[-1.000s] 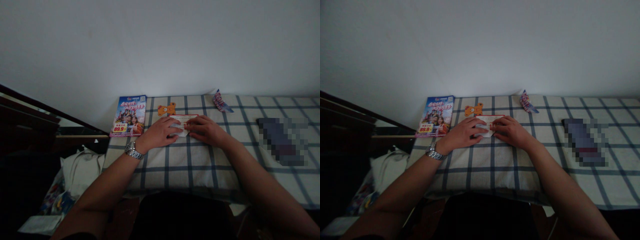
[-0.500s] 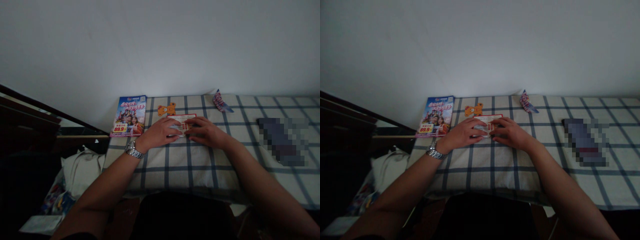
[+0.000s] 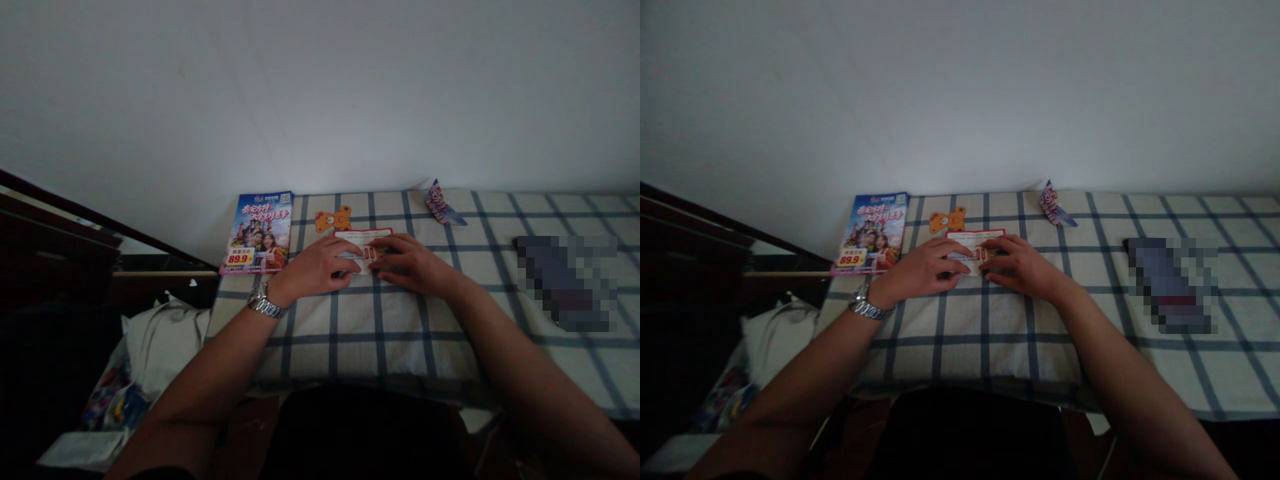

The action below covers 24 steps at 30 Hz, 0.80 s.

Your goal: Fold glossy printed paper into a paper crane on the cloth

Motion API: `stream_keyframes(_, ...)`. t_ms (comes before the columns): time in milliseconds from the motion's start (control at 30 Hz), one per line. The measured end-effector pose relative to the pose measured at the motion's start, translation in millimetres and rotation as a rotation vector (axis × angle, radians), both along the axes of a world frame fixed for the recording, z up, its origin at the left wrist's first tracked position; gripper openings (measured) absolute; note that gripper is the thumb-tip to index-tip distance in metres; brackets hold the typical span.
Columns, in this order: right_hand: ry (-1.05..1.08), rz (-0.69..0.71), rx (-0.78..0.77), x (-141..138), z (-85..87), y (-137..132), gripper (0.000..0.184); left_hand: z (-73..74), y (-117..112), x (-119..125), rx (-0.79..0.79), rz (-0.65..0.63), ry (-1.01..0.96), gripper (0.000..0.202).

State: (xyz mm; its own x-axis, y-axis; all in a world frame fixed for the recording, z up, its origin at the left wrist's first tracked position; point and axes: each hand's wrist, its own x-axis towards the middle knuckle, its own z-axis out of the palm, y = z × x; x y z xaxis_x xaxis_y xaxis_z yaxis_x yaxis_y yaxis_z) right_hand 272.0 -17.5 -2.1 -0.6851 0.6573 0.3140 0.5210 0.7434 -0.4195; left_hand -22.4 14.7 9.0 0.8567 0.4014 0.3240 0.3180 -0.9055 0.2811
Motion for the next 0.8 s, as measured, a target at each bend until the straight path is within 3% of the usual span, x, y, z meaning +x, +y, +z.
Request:
stream_keyframes(433, -0.031, 0.031, 0.042, -4.2, -3.2, -1.7, 0.029, -13.0, -1.3, 12.7, 0.002, 0.298, -0.074, 0.033)
stream_keyframes(800, -0.050, 0.024, 0.031, -6.5, -3.4, -1.8, 0.032, -18.7, 0.6, 19.9, -0.054, 0.361, -0.096, 0.031)
